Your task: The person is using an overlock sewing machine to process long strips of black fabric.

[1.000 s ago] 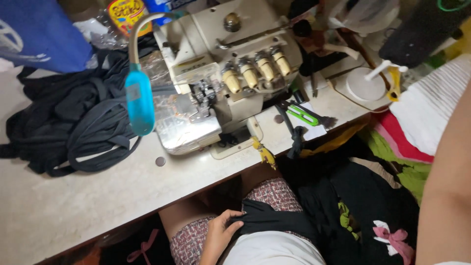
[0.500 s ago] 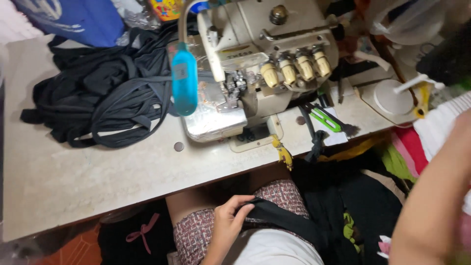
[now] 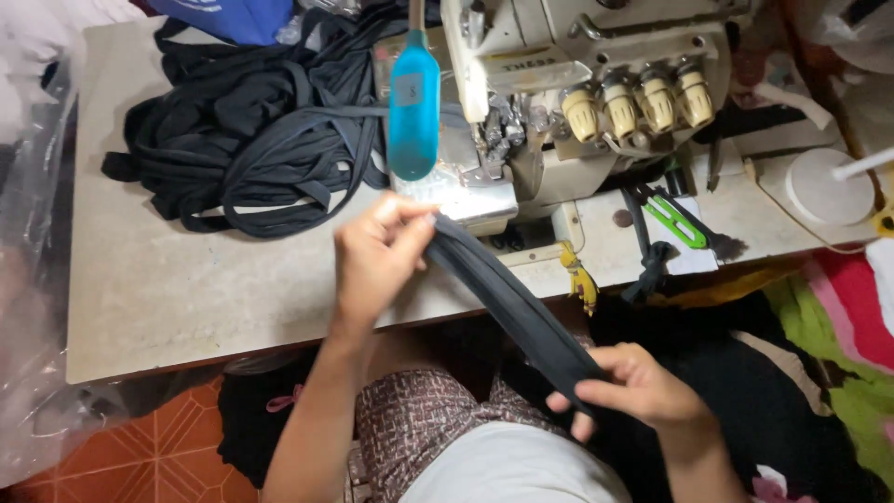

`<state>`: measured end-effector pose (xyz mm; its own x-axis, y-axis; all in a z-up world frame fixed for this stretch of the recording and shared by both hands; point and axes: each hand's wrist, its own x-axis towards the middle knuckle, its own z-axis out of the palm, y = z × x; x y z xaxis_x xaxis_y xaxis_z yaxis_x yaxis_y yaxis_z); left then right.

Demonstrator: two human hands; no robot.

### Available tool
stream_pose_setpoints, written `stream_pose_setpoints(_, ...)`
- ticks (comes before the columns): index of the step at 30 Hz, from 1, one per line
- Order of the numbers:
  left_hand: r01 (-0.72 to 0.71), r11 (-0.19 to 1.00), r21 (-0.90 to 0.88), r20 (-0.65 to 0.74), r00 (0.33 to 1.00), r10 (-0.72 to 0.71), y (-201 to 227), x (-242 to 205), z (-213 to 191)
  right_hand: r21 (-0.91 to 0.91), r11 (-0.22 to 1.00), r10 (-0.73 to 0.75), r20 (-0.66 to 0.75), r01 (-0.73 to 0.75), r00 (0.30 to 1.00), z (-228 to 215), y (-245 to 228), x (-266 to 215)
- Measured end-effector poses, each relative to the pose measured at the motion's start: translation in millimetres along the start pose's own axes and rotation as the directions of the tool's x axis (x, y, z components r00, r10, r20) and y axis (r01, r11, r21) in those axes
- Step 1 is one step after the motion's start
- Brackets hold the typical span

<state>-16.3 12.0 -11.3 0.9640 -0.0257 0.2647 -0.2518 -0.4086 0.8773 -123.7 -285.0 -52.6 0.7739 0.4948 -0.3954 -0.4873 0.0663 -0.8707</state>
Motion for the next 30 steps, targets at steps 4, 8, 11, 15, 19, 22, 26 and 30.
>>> stream_pose_setpoints(4, 0.002, 0.998, 0.063, -0.19, 0.982, 0.01, -26.9, 34.0, -36.1, -0.202, 0.951, 0.245, 0.021, -0.236, 0.969, -42.2, 25.7, -30.3)
stream_pose_setpoints(8, 0.061, 0.992, 0.112, -0.213, 0.976, -0.036, -21.4, 31.9, -64.2, -0.5, 0.646, 0.409, -0.411, -0.577, 0.814, -63.5, 24.9, -55.9)
stream_pose_setpoints(11, 0.107, 0.915, -0.389, -0.173, 0.967, -0.187, -10.8, 14.3, -63.2, -0.854, 0.342, -0.351, -0.504, -0.393, 0.789, -50.6, 35.3, -57.8)
stream_pose_setpoints(15, 0.179, 0.941, -0.286, -0.064, 0.977, -0.205, 40.2, -17.7, -48.4, -0.965, 0.17, -0.732, 0.011, 0.198, 0.682, 48.3, -28.0, -5.8)
stream_pose_setpoints(19, -0.202, 0.979, -0.033, 0.306, 0.93, 0.203, 55.7, -45.6, -36.5, -0.859, 0.305, -0.409, 0.273, 0.412, 0.871, 70.6, -34.0, 29.4)
stream_pose_setpoints(22, -0.304, 0.95, -0.07, 0.433, 0.849, 0.303, 60.3, -58.6, -20.0, -0.737, 0.488, -0.518, 0.188, 0.468, 0.835, 68.8, -49.2, 36.9)
stream_pose_setpoints(26, -0.223, 0.954, -0.199, 0.631, 0.716, 0.299, 65.2, -70.0, -5.1, -0.251, 0.71, -0.555, 0.377, 0.658, 0.742, 66.8, -31.0, 52.8)
stream_pose_setpoints(30, -0.291, 0.941, -0.172, 0.62, 0.71, 0.333, 68.3, -65.3, -14.1, 0.05, 0.885, -0.46, 0.234, 0.462, 0.856, 81.0, -33.2, 40.6)
